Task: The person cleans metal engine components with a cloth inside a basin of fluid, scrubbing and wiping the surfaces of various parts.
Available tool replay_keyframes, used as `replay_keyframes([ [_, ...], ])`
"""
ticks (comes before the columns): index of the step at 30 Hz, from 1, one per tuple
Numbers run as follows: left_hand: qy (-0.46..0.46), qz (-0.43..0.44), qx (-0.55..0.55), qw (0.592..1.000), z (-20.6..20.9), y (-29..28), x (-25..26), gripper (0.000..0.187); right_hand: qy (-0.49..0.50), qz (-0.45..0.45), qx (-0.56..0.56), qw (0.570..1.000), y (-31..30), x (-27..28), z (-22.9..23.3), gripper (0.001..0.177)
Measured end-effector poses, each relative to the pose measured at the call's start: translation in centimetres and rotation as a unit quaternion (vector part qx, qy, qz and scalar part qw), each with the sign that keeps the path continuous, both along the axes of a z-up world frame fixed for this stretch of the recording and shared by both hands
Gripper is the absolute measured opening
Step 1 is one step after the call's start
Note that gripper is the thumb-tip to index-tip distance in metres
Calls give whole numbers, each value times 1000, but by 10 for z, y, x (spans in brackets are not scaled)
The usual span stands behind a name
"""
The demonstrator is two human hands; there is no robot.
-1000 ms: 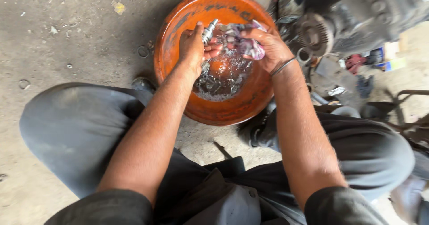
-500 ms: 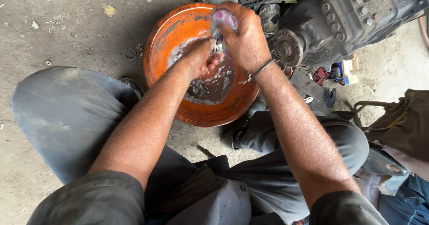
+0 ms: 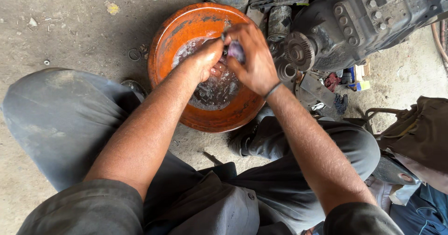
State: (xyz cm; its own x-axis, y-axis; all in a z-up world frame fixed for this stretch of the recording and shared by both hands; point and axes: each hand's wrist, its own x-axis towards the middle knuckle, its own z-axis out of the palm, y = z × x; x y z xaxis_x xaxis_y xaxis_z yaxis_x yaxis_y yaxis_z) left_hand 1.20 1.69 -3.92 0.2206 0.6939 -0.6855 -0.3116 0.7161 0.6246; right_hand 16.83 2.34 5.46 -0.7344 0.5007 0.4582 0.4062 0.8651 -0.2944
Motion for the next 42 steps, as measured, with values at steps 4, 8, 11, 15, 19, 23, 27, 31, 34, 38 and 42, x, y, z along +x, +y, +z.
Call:
replay_keyframes([
  [4,0,-20,91,996,11,-7,-1,30,56,-23,-204,977,3,17,-15,29],
  [8,48,-62,208,975,16,-10,2,24,220,-110,-556,794,20,32,-24,25],
  [11,57,-29,256,965,10,-6,1,24,276,-193,-586,737,26,27,-23,27],
  [15,114,11,202,973,5,0,-11,25,312,-91,-547,771,16,28,10,28],
  [19,92,46,147,984,10,0,-7,23,19,-8,-169,985,-20,10,23,53],
  [23,148,40,186,970,2,-1,-5,33,-95,-34,-52,994,-23,8,18,68],
  [27,296,21,330,896,13,-2,-4,39,20,-38,-166,985,-7,9,5,54],
  [31,389,-8,386,836,31,-8,-1,39,96,-56,-452,885,4,18,9,45],
  [34,400,-11,426,811,33,-11,-1,40,166,-62,-605,776,6,23,10,39],
  [38,300,1,359,884,25,-10,1,38,230,-73,-696,676,9,28,-3,26],
  [42,218,66,369,901,7,-7,4,44,331,-65,-770,542,14,30,-14,25],
])
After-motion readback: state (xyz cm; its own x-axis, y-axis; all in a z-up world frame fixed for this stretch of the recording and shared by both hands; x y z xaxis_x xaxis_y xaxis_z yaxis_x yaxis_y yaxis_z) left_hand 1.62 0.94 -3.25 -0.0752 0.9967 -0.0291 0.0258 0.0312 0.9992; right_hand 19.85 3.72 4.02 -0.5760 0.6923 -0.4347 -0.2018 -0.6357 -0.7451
